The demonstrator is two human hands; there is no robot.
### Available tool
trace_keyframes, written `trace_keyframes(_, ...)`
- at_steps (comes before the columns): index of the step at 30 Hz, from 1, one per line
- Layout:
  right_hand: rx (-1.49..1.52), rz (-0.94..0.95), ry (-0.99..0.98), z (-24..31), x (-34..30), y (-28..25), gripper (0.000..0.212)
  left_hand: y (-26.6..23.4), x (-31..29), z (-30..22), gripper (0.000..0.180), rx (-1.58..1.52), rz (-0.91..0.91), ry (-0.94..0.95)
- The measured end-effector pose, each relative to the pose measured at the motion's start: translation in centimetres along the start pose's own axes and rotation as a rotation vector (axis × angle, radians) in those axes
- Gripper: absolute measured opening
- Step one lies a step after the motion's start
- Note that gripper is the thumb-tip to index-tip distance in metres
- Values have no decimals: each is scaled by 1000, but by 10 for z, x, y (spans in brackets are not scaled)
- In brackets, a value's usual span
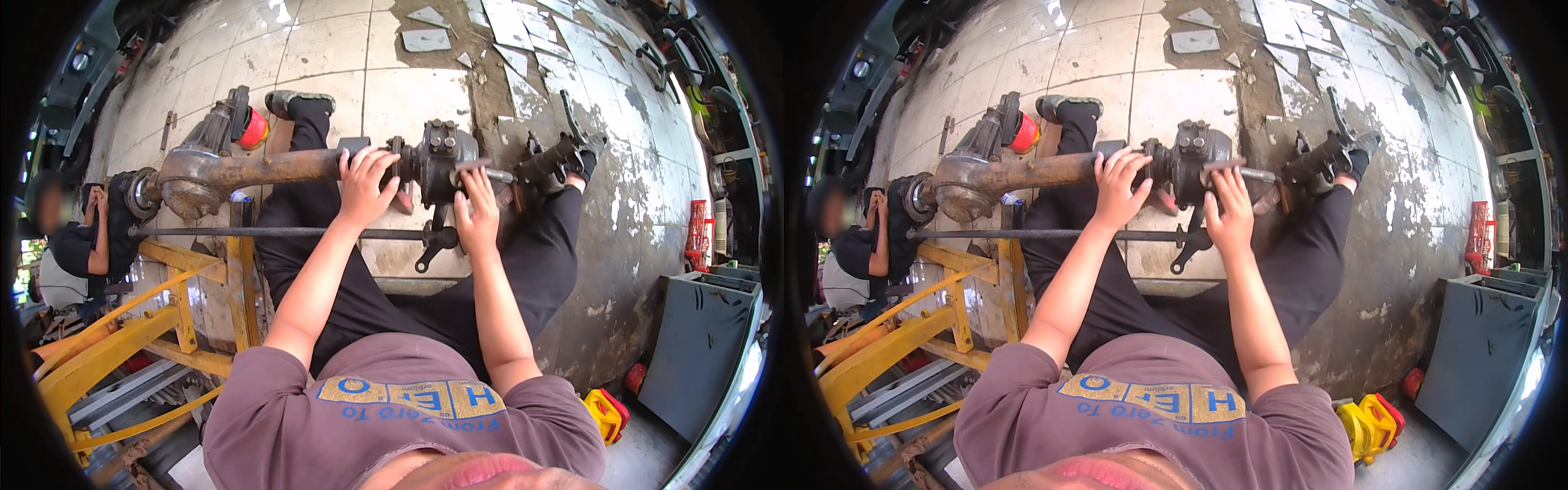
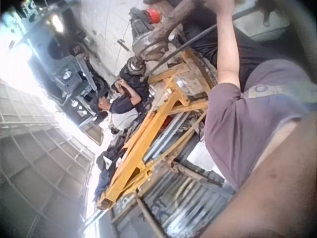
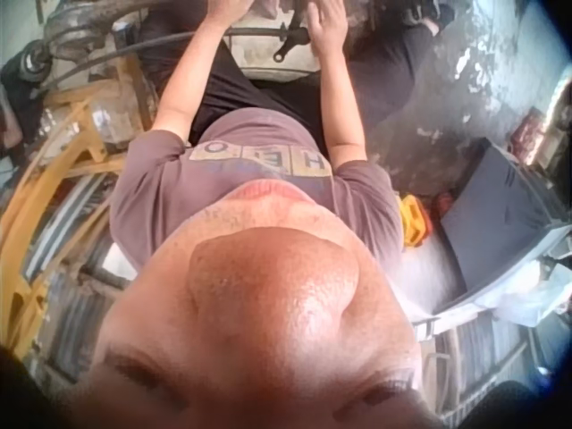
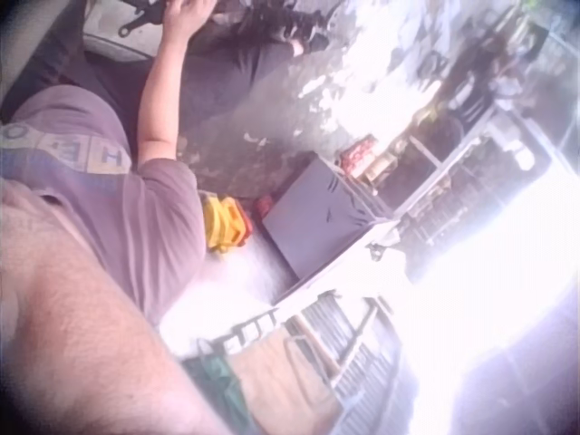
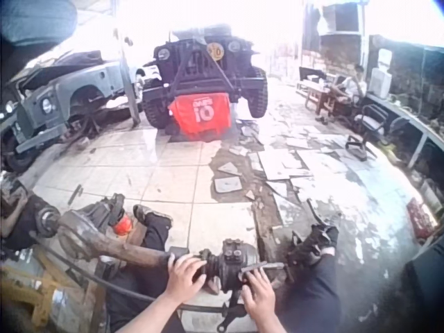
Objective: The person sits on the floor and repeatedly scrubs a metal axle assembly with a wire brush, focusing on the central hub and flange areas. The person holds the axle steady with one hand while brushing with the other, rotating the part to access different sides.
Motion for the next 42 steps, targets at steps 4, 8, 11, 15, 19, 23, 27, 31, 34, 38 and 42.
trace_keyframes(4, -3, 91, 14, -5, 23, -1, 54, 1, 3, -1, 46, 12, -7, -6)
trace_keyframes(8, -60, 121, -28, 1, -11, 9, 59, 3, -1, 1, 48, 2, 21, -25)
trace_keyframes(11, -56, 81, -64, 3, 14, 2, 55, -2, 3, 0, 47, 2, -3, 11)
trace_keyframes(15, -45, 104, -13, -2, 16, 1, 54, -1, 4, 3, 47, 6, 5, -1)
trace_keyframes(19, -49, 79, -28, 4, 3, 1, 51, -2, 3, 3, 45, 12, -6, -4)
trace_keyframes(23, -76, 19, -55, 5, 22, -3, 48, -2, 3, 2, 45, -1, -5, -11)
trace_keyframes(27, -115, 58, -74, 8, -2, 0, 46, 1, 0, 2, 47, 3, 12, -21)
trace_keyframes(31, -173, 90, -65, 8, 15, -5, 47, -2, 2, 0, 45, -11, -16, 10)
trace_keyframes(34, -176, 77, -73, 10, 19, -5, 49, -1, 2, -1, 45, -3, -11, -3)
trace_keyframes(38, -250, 93, -94, 14, 3, 2, 51, -1, 2, 4, 46, 8, -15, -11)
trace_keyframes(42, -228, 92, -53, 14, 29, -4, 55, -1, 3, 3, 46, 4, -6, 2)
Point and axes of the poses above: each hand's wrist, its own x-axis towards the middle knuckle, its own y-axis out of the palm, z = x × y, the point moved 7 cm from there along x, towards the middle knuckle, and after that the axes turned 10 degrees about z, right-handed, at the moved point
